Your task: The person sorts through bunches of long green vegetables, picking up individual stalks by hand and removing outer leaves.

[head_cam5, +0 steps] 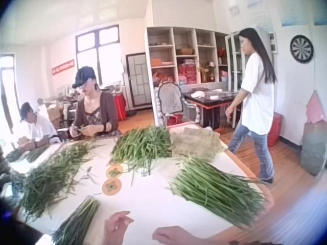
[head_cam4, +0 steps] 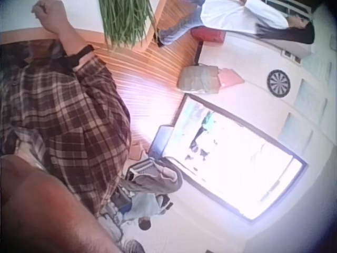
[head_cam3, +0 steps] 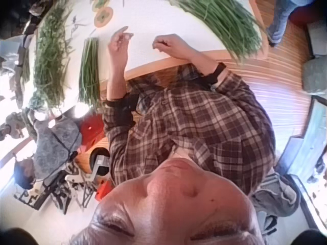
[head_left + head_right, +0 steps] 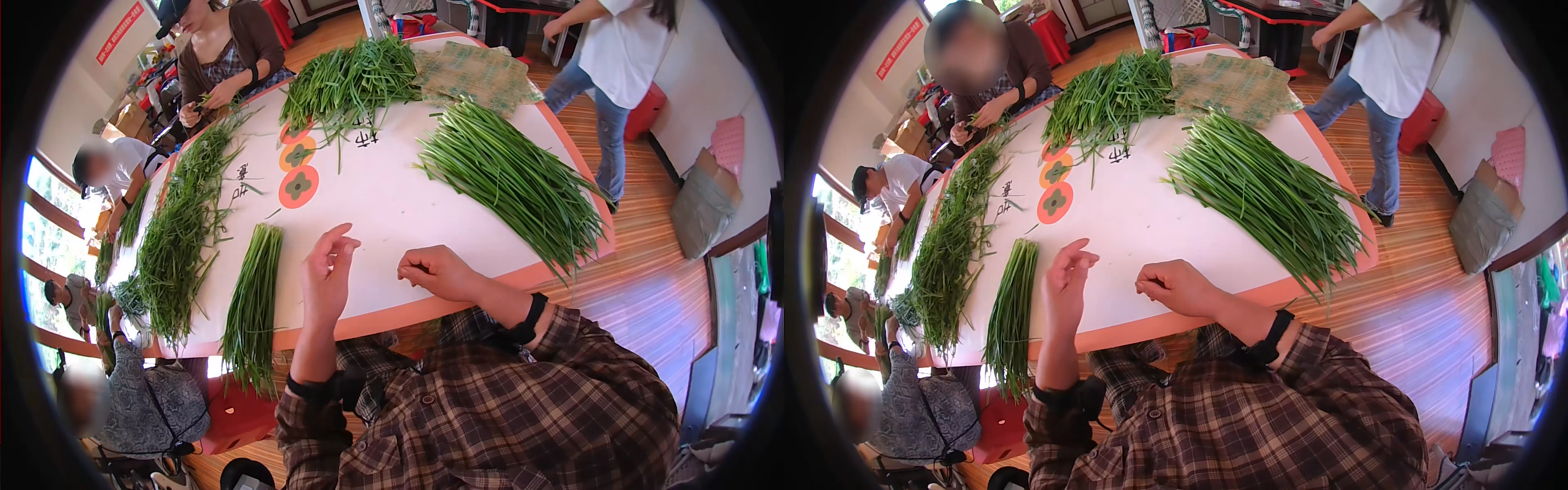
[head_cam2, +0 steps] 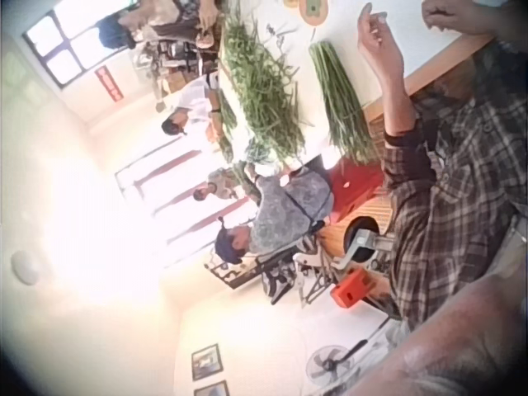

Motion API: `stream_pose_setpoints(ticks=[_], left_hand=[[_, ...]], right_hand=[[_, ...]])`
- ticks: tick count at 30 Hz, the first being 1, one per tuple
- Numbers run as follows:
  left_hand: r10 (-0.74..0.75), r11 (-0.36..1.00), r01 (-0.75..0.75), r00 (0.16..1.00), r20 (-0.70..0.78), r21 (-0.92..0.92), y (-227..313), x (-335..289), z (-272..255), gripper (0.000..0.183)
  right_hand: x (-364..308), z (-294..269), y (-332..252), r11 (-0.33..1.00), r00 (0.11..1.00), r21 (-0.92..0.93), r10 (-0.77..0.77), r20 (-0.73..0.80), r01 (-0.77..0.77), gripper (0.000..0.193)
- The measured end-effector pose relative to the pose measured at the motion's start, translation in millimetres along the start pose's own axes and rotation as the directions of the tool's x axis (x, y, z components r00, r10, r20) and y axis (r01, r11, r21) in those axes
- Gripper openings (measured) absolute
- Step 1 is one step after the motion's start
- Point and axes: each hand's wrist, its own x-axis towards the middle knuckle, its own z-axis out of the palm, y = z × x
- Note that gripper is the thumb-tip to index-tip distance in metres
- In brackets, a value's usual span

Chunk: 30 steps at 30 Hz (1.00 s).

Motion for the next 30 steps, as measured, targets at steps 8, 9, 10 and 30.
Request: stream_pose_setpoints(ticks=[8, 9, 10, 30], left_hand=[[-0.257, 0.786, 0.192, 0.966, -0.029, -0.588, -50, 17, 39, 0.018], [-0.236, 0.776, 0.175, 0.971, -0.021, -0.606, -54, 17, 40, 0.017], [-0.220, 0.767, 0.159, 0.975, -0.021, -0.621, -56, 15, 39, 0.016], [-0.141, 0.792, 0.164, 0.986, 0.085, -0.588, -58, 9, 33, 0.016]], right_hand=[[8, -16, -7, 0.995, 0.995, -0.028, 0.095, -0.009, -0.095, 0.015], [11, -30, -6, 0.987, 0.995, -0.150, 0.037, -0.096, -0.051, 0.015], [15, -42, -8, 0.963, 0.986, -0.268, -0.034, -0.165, -0.012, 0.016], [65, -83, -31, 0.463, 0.933, -0.840, -0.071, -0.353, -0.283, 0.018]])
